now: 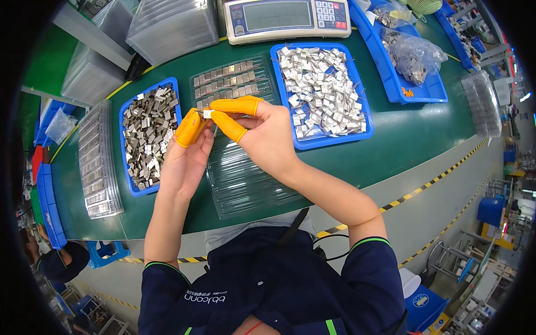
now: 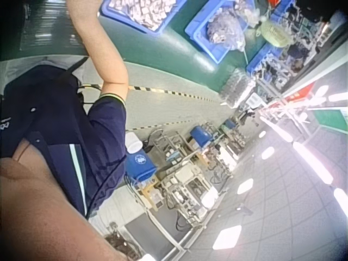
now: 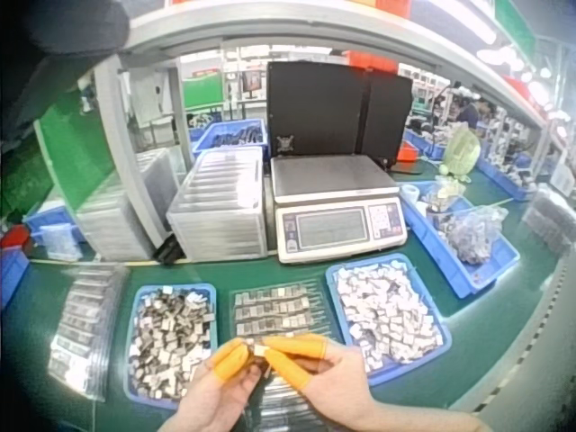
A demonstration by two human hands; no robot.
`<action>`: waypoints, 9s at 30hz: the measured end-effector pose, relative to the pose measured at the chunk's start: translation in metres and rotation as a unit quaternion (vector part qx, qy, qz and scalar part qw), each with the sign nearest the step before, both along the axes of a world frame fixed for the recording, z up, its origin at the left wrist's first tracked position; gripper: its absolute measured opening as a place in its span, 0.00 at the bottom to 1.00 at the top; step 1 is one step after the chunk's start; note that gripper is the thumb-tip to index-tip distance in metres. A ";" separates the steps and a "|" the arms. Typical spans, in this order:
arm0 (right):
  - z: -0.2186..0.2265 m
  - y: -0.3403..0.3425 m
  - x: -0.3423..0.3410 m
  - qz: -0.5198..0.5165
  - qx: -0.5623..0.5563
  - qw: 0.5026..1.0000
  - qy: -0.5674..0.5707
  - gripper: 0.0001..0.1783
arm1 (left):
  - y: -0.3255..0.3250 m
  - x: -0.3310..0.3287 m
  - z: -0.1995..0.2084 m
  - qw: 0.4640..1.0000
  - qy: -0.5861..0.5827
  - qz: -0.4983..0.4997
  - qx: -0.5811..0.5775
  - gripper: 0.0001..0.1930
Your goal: The person sorts small metal components by hand into a plastic tray.
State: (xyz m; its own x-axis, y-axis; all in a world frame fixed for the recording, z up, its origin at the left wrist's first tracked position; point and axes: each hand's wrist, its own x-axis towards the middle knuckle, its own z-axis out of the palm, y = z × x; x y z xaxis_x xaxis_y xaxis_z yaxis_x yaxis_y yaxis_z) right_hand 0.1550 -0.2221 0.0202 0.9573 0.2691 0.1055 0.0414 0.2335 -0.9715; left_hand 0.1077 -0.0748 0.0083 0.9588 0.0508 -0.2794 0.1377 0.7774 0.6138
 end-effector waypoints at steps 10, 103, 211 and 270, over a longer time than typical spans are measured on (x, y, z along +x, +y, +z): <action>-0.006 -0.003 -0.004 -0.013 -0.063 0.996 -0.058 0.12 | -0.004 -0.001 -0.006 1.000 -0.016 0.010 0.019 0.12; -0.014 -0.061 0.062 -0.003 -0.500 0.746 -0.440 0.05 | -0.035 0.025 -0.007 0.618 -0.137 0.026 0.774 0.21; -0.009 0.006 0.004 0.124 0.016 0.985 0.120 0.17 | 0.030 0.002 0.001 0.989 -0.014 -0.014 0.144 0.19; -0.014 0.002 0.001 0.154 -0.023 0.986 -0.059 0.17 | 0.027 -0.010 -0.005 0.991 -0.084 -0.089 0.052 0.18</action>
